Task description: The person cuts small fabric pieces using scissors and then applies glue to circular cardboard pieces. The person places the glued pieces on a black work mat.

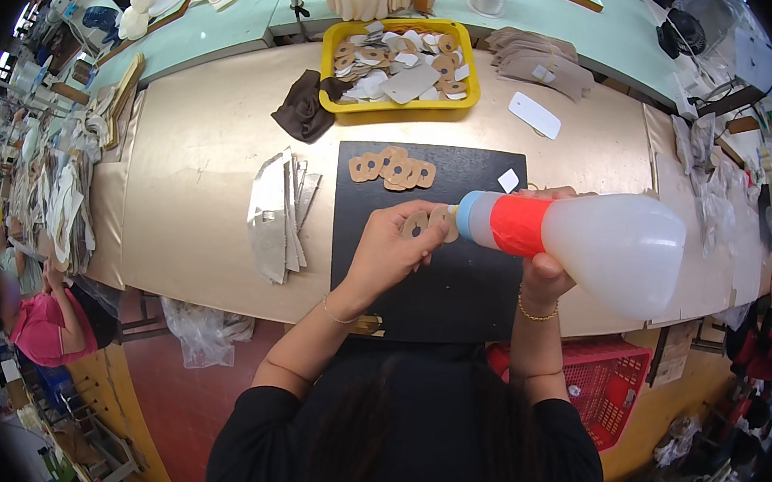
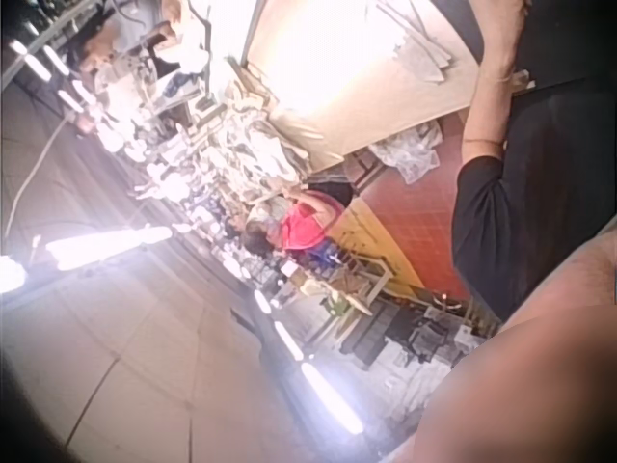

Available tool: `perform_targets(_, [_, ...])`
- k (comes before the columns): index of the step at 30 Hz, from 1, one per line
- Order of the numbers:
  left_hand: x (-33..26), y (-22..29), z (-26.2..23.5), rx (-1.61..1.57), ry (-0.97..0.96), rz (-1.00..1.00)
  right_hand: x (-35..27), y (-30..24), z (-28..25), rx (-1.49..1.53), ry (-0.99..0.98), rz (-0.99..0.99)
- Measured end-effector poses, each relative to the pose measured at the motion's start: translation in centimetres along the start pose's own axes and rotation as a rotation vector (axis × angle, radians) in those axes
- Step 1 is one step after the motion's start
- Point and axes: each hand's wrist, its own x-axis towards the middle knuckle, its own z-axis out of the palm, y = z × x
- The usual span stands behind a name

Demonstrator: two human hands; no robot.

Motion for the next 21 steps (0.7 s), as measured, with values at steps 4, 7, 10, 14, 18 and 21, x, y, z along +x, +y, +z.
perform_targets(4, [-0.1, 0.0, 0.0, 0.038, -0.017, -0.018, -0.1, -0.3, 0.4, -0.010, -0.035, 0.077])
perform_targets(7, [-0.1, -0.1, 0.0, 0.031, -0.039, -0.015, -0.2, -0.2, 0.5, -0.052, -0.024, 0.064])
perform_targets(10, [0.0, -0.3, 0.0, -0.075, -0.041, -0.036, 0.0, 0.2, 0.1, -0.086, 0.029, -0.039])
perform_targets(14, [0.3, -0.4, 0.0, -0.196, -0.008, 0.002, -0.7, -0.1, -0.7, 0.011, 0.091, 0.045])
perform_targets(18, [0.3, -0.1, 0.4, -0.054, 0.077, 0.097, -1.4, -0.5, -1.0, 0.002, 0.030, 0.064])
perform_targets(21, [0.0, 0.2, 0.6, -0.026, 0.086, 0.085, -1.6, -0.7, -0.8, -0.025, 0.008, 0.090])
